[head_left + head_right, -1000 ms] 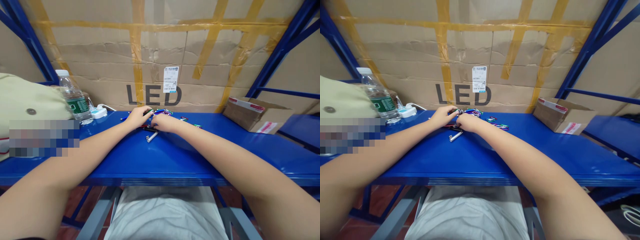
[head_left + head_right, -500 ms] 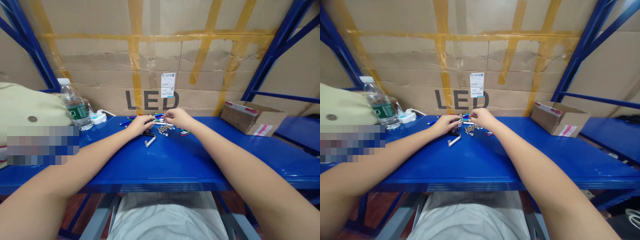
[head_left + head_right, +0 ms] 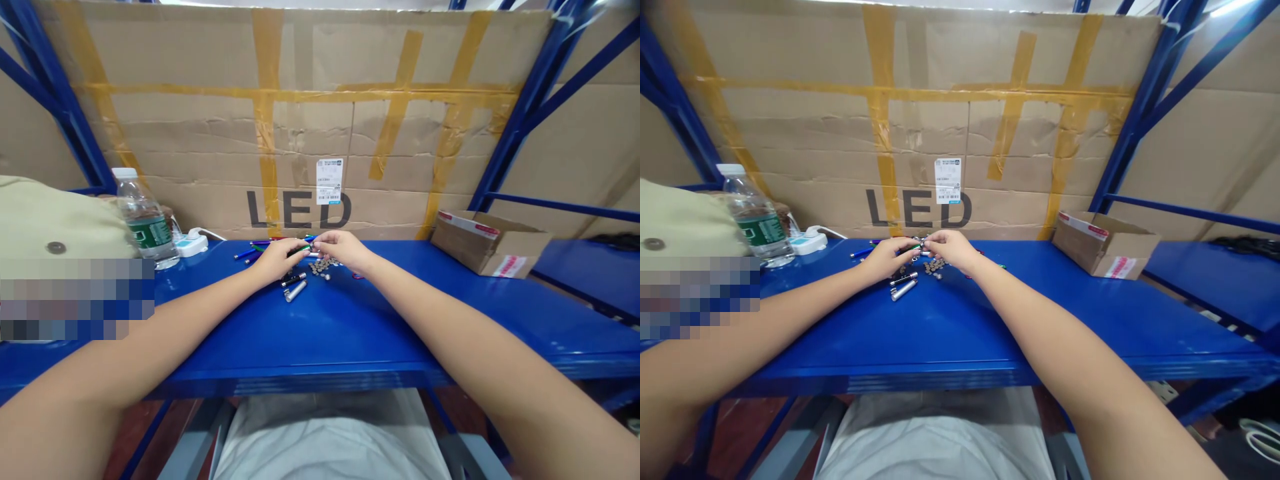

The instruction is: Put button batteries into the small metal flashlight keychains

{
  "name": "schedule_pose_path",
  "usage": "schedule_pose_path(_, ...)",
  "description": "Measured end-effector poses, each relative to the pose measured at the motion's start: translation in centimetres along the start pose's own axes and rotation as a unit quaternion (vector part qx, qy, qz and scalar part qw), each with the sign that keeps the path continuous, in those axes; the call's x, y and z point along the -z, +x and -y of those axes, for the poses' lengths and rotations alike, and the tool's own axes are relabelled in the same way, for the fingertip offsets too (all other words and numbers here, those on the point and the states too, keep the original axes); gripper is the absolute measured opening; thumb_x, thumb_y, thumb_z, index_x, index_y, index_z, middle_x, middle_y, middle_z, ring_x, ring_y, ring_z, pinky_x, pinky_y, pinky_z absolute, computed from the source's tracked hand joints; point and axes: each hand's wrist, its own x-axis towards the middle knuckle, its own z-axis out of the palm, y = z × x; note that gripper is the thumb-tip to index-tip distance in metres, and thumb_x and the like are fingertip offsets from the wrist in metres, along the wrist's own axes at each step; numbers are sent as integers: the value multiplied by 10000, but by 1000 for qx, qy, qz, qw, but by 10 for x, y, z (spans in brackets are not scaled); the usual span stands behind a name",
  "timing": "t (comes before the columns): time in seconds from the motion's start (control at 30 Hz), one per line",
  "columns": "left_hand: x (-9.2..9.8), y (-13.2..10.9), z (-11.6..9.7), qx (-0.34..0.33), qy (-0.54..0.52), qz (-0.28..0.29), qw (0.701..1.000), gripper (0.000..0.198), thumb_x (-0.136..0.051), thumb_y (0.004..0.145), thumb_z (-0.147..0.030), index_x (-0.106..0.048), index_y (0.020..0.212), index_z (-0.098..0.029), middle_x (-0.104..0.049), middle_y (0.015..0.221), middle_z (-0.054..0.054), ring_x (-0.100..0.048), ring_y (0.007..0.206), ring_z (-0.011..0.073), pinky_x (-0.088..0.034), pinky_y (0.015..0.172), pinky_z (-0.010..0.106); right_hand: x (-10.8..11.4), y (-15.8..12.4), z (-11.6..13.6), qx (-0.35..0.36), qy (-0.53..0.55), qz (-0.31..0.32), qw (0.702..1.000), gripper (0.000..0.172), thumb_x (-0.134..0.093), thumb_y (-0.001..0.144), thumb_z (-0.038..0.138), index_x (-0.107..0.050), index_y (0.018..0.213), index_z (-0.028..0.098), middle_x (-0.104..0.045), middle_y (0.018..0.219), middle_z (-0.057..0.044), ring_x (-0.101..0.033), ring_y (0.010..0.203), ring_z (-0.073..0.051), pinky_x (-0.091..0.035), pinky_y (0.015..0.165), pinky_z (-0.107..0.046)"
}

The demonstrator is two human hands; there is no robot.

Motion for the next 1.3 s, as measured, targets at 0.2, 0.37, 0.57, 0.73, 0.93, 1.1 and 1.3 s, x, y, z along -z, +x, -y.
schedule_pose_path(0.2, -3, -1, -3, -10, 4, 10, 1000, 212, -552, 917, -300, -688, 1053, -212, -730, 1000, 48, -667, 911, 195, -510, 817, 333, 7, 3, -5, 50, -109, 22, 993, 65, -568, 845, 162, -613, 798, 165, -686, 791, -40, -610, 660, -110, -500, 615, -229)
schedule_pose_path(0.37, -3, 0, -4, -2, 12, 4, 1000, 214, -552, 917, -297, -697, 1035, -193, -722, 1003, 58, -659, 916, 197, -500, 827, 327, 9, 1, -5, 101, -266, 27, 958, 25, -598, 800, 158, -623, 797, 164, -689, 768, -32, -619, 701, -138, -464, 632, -236)
schedule_pose_path(0.57, -4, 2, -5, -39, 57, 7, 998, 209, -583, 899, -268, -708, 1052, -201, -705, 937, 61, -641, 867, 193, -491, 782, 318, 16, -1, 2, 134, -377, 58, 915, 113, -561, 810, 127, -670, 810, 154, -691, 755, -30, -601, 705, -140, -412, 637, -235)
schedule_pose_path(0.73, -7, 2, -1, -60, 72, 6, 996, 200, -611, 883, -252, -716, 1048, -211, -697, 906, 56, -635, 839, 183, -489, 746, 301, 20, -3, 10, 132, -418, 83, 895, 113, -579, 807, 143, -689, 783, 153, -692, 746, -28, -583, 692, -133, -382, 630, -234)
schedule_pose_path(0.93, -6, 2, 0, -89, 60, 9, 994, 196, -607, 889, -266, -720, 1042, -220, -697, 877, 50, -634, 801, 170, -492, 718, 288, 20, -5, 13, 134, -411, 96, 897, 132, -551, 819, 142, -676, 778, 156, -677, 726, -22, -565, 658, -124, -374, 610, -238)
schedule_pose_path(1.1, -4, 0, 1, -112, 55, -9, 992, 212, -576, 914, -320, -715, 1024, -203, -709, 892, 61, -645, 806, 170, -500, 716, 290, 20, -5, 10, 107, -316, 108, 937, 125, -557, 829, 165, -641, 737, 162, -642, 658, -6, -568, 631, -118, -405, 620, -242)
schedule_pose_path(1.3, 3, -2, 2, -233, 145, -63, 960, 279, -484, 964, -362, -683, 1069, -195, -714, 898, 74, -623, 787, 162, -472, 706, 298, 18, -4, -3, -43, 24, 187, 981, 127, -644, 808, 202, -594, 704, 149, -595, 654, 5, -521, 569, -74, -426, 564, -213)
